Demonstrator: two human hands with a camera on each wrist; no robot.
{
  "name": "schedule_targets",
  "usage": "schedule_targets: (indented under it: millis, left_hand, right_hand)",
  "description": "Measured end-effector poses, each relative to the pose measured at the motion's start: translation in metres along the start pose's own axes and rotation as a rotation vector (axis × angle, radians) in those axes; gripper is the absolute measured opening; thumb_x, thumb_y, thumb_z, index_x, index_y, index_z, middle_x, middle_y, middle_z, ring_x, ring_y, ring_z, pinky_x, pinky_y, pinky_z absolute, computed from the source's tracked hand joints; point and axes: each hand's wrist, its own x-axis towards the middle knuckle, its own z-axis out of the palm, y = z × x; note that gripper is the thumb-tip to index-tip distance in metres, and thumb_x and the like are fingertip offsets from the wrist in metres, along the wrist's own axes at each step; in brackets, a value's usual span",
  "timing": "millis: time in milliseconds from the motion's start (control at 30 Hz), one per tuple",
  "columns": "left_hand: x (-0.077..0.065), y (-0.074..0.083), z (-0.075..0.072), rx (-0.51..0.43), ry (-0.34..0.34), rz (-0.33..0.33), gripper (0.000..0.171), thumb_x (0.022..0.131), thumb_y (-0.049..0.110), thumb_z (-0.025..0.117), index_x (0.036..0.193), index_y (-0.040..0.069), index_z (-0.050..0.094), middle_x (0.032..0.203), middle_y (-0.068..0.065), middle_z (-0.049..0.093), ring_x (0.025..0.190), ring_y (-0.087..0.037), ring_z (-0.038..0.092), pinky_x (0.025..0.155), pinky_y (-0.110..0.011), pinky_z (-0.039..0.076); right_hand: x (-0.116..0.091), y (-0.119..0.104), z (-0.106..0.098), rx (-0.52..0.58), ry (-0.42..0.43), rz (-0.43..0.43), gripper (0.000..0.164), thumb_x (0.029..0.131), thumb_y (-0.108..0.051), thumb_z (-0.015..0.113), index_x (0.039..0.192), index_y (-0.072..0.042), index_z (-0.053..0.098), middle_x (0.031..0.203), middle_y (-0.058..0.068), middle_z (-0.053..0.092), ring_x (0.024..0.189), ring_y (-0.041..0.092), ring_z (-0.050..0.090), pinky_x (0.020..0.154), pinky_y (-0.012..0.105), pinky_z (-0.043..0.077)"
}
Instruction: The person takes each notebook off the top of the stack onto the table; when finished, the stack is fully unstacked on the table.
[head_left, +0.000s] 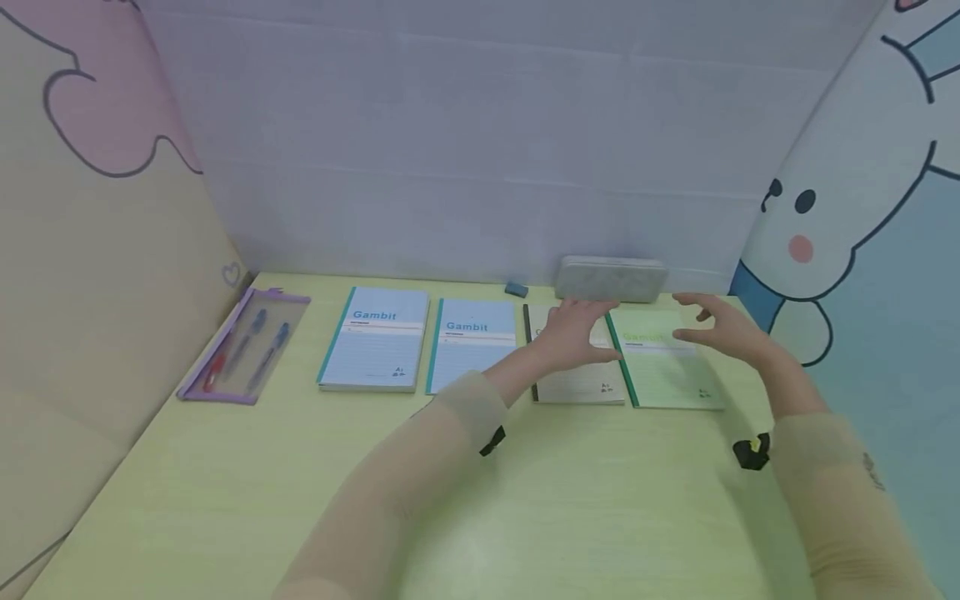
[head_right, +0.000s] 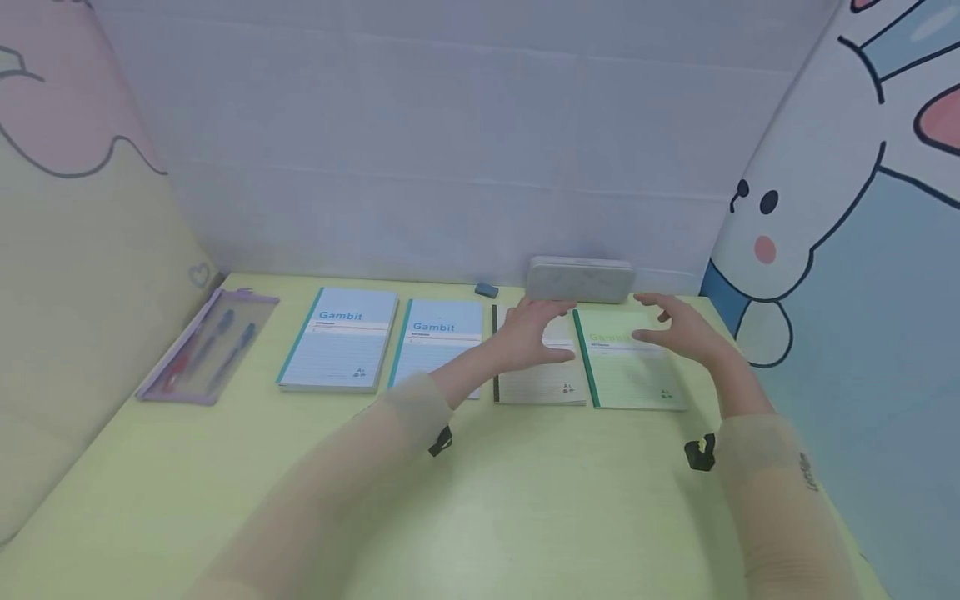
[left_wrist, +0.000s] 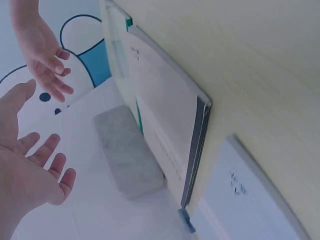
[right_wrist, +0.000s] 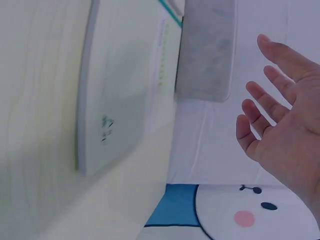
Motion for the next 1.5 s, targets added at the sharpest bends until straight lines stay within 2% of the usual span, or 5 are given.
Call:
schedule_targets:
  millis: [433, 667, 867, 1200, 1500]
  left_hand:
    - [-0.060, -0.056, -0.086, 0.003, 0.033, -0.061, 0.075, 0.083, 0.051, 0.066, 0.146, 0.023, 0.036, 0.142, 0.001, 0.046, 0.135, -0.028, 0.026, 0.105, -0.055, 0.023]
    - [-0.100, -0.097, -0.115, 0.005, 0.082, -0.128, 0.075, 0.083, 0.051, 0.066, 0.146, 0.023, 0.036, 0.139, 0.000, 0.048, 0.134, -0.027, 0.027, 0.105, -0.057, 0.021]
    - [-0.129, -0.139, -0.124, 0.037, 0.104, -0.201, 0.077, 0.082, 0.050, 0.068, 0.146, 0.023, 0.036, 0.143, -0.001, 0.045, 0.135, -0.032, 0.025, 0.105, -0.058, 0.020]
    - [-0.171, -0.204, -0.131, -0.023, 0.132, -0.320, 0.080, 0.082, 0.045, 0.069, 0.148, 0.018, 0.032, 0.149, -0.010, 0.035, 0.136, -0.039, 0.019, 0.102, -0.065, 0.015]
    - [-0.196, -0.249, -0.120, -0.071, 0.039, -0.419, 0.093, 0.080, 0.049, 0.070, 0.151, 0.015, 0.021, 0.153, -0.017, 0.024, 0.138, -0.046, 0.015, 0.103, -0.069, 0.014]
  right_hand:
    - [0.006, -0.093, -0.003, -0.005, 0.235, -0.181, 0.060, 0.089, -0.026, 0.066, 0.141, -0.007, 0.043, 0.135, 0.020, 0.048, 0.109, 0.036, 0.048, 0.083, 0.051, 0.041]
    - [0.013, -0.136, 0.013, 0.063, 0.313, -0.268, 0.058, 0.088, -0.020, 0.066, 0.140, -0.007, 0.044, 0.132, 0.020, 0.050, 0.110, 0.038, 0.049, 0.088, 0.054, 0.040]
    - [0.021, -0.169, 0.040, 0.141, 0.310, -0.315, 0.058, 0.088, -0.026, 0.068, 0.139, -0.009, 0.046, 0.137, 0.014, 0.049, 0.116, 0.034, 0.049, 0.095, 0.052, 0.039]
    - [0.041, -0.224, 0.091, 0.235, 0.162, -0.333, 0.064, 0.088, -0.031, 0.067, 0.143, -0.015, 0.040, 0.144, 0.008, 0.042, 0.122, 0.031, 0.046, 0.098, 0.049, 0.040]
    - [0.066, -0.260, 0.148, 0.242, -0.005, -0.330, 0.072, 0.086, -0.036, 0.068, 0.146, -0.016, 0.035, 0.148, 0.006, 0.037, 0.126, 0.030, 0.045, 0.100, 0.043, 0.042]
